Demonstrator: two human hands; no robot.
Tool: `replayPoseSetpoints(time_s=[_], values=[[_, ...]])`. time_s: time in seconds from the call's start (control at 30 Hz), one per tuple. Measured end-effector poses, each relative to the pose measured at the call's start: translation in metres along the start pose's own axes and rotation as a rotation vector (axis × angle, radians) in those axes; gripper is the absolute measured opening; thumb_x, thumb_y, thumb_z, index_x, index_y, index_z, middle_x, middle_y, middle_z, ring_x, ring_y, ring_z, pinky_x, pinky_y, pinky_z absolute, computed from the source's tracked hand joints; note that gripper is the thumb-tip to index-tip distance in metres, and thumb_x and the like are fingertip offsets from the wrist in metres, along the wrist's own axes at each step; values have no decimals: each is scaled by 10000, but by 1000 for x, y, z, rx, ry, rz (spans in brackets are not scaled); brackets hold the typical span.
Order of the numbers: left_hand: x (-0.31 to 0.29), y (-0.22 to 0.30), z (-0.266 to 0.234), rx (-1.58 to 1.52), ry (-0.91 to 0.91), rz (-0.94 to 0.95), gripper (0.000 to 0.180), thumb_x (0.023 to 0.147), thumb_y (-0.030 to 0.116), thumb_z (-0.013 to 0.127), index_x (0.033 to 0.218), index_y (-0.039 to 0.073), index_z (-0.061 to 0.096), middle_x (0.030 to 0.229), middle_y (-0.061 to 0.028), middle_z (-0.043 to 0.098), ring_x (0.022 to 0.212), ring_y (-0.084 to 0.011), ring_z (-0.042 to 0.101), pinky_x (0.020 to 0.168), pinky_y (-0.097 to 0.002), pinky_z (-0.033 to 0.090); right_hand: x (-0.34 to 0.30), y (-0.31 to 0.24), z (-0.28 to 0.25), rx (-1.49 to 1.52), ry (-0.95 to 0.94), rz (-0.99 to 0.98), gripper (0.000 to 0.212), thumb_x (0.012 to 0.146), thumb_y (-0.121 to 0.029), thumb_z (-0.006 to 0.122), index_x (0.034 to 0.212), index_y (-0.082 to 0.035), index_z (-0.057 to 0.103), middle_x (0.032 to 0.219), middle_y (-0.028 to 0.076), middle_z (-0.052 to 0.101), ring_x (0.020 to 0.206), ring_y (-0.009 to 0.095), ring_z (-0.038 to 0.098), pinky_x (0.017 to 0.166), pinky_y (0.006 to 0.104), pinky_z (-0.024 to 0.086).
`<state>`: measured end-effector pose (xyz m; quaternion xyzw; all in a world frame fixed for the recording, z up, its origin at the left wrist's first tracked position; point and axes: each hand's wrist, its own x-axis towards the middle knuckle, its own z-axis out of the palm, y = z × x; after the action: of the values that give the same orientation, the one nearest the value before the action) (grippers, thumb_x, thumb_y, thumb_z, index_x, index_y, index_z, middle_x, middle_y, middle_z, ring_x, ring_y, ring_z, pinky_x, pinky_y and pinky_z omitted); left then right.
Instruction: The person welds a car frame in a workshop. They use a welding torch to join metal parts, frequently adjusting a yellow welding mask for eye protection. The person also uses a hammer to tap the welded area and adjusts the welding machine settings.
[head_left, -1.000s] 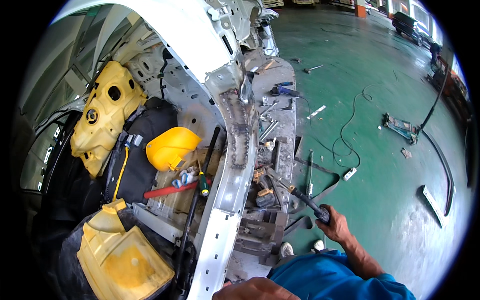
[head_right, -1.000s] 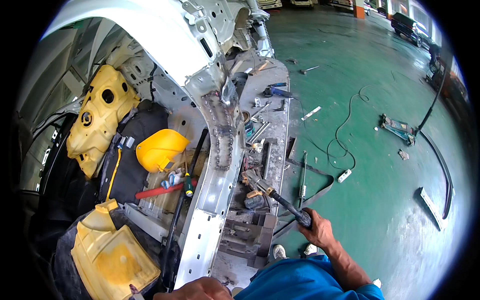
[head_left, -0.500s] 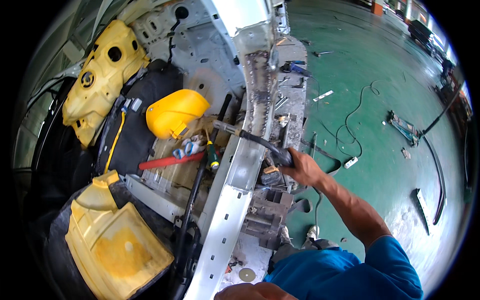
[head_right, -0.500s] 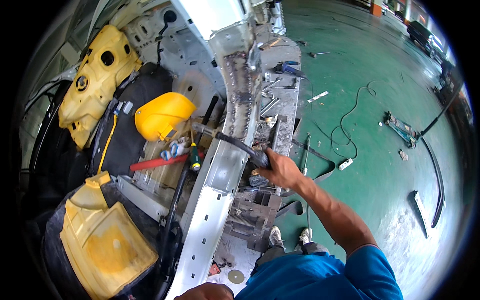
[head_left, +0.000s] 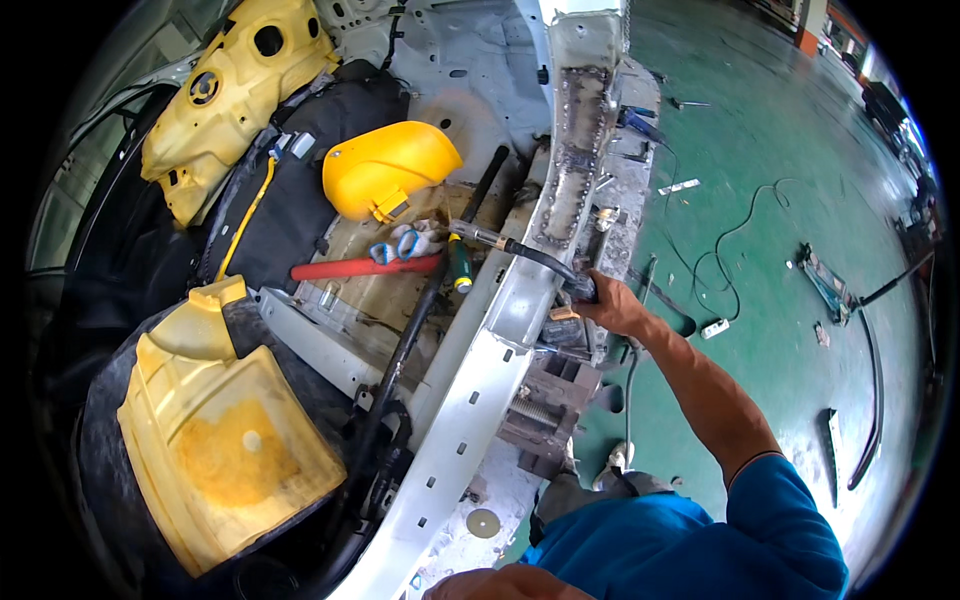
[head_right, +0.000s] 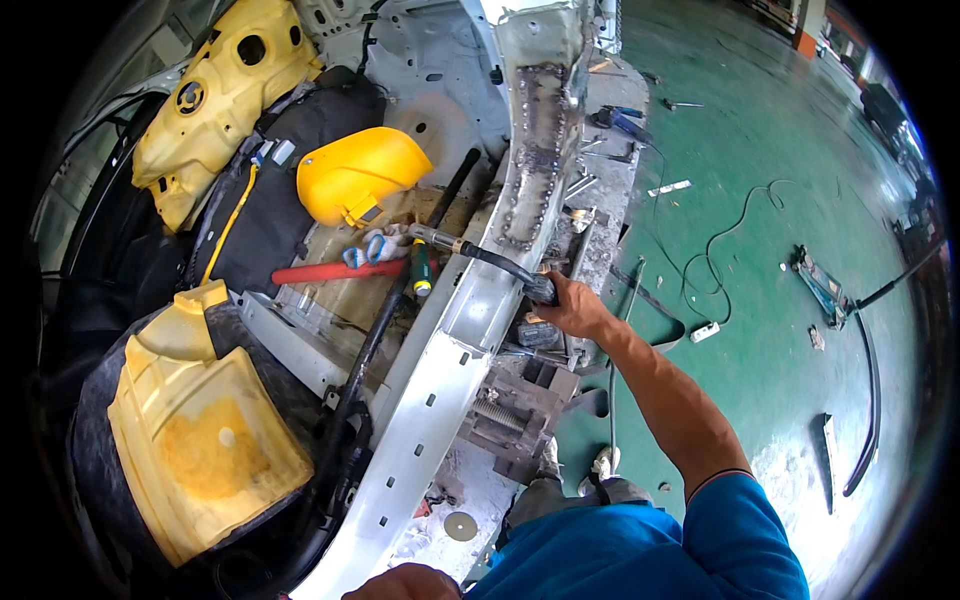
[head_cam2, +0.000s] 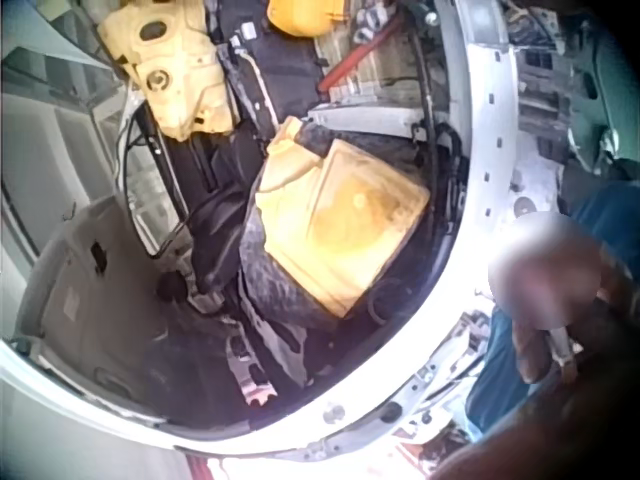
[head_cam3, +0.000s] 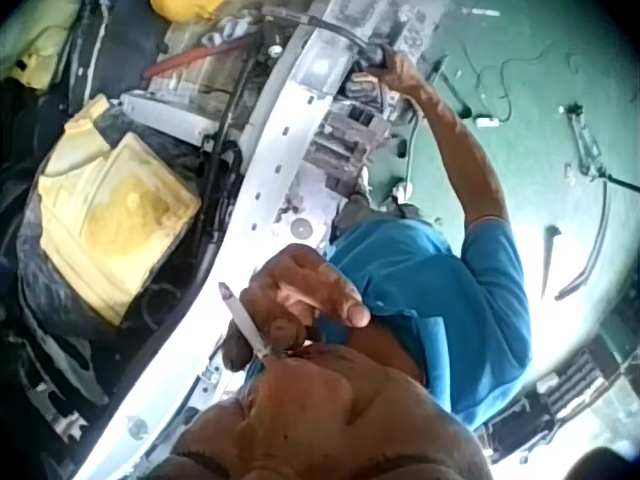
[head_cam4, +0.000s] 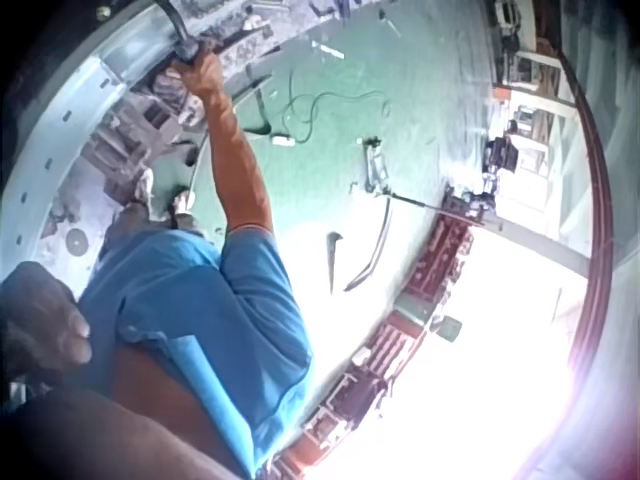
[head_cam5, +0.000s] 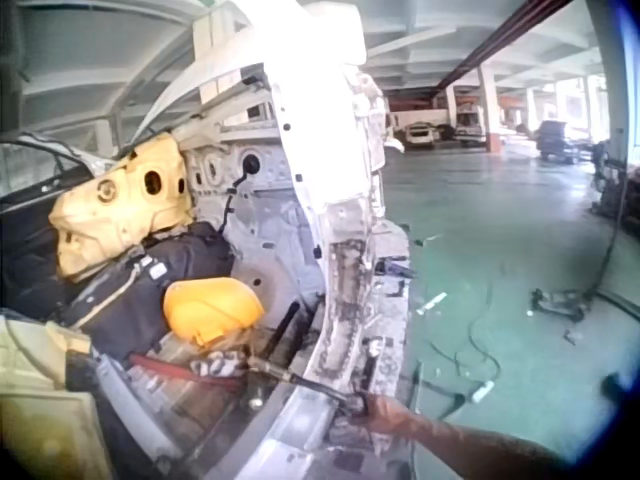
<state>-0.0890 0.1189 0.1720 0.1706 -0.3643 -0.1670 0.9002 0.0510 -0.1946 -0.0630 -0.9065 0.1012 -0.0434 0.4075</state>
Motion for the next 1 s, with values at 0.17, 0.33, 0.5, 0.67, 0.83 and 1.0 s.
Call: replayPoseSetpoints(time_s=[0.17, 0.33, 0.5, 0.67, 0.83, 1.0], values=[[4, -4, -23, 437, -137, 31, 393, 898, 218, 659, 1169, -49, 559, 899, -261, 660, 773, -372, 691, 668, -406, 605, 1, 14, 3, -15, 9, 30, 628, 765, -339, 734, 1251, -11, 512, 928, 254, 671, 914, 429, 640, 787, 475, 499], [-33, -25, -32, 548, 342, -96, 491, 865, 147, 703, 1319, 83, 527, 1159, -213, 632, 842, -321, 675, 667, -404, 588, 5, 23, 19, 20, 51, 5, 588, 763, -331, 736, 1211, -17, 522, 933, 257, 661, 917, 438, 628, 790, 485, 489], [-39, -43, -55, 760, 467, -218, 477, 897, 252, 674, 1272, -7, 535, 1006, -215, 679, 798, -287, 701, 690, -397, 601, 7, 29, 32, 31, 73, 9, 573, 754, -321, 737, 1196, -22, 529, 986, 259, 650, 941, 437, 619, 806, 476, 488], [-64, -44, -72, 793, 555, -333, 523, 877, 251, 704, 1290, -14, 524, 1033, -197, 681, 791, -297, 705, 693, -371, 586, 10, 32, 26, 44, 15, 7, 600, 727, -293, 746, 1210, -18, 519, 987, 251, 655, 955, 430, 618, 822, 469, 492], [-77, -49, -80, 751, 600, -400, 500, 879, 227, 689, 1270, -37, 524, 1036, -222, 669, 805, -316, 702, 725, -387, 581, 10, 33, 28, 49, 18, -9, 647, 700, -312, 765, 1229, -37, 514, 987, 244, 662, 957, 422, 626, 818, 462, 500], [-76, -50, -80, 693, 607, -428, 471, 879, 151, 657, 1283, -46, 515, 1067, -231, 659, 859, -325, 696, 767, -403, 574, 9, 34, 27, 34, -8, 4, 608, 691, -323, 770, 1189, -48, 554, 979, 222, 677, 944, 407, 640, 820, 441, 506]])
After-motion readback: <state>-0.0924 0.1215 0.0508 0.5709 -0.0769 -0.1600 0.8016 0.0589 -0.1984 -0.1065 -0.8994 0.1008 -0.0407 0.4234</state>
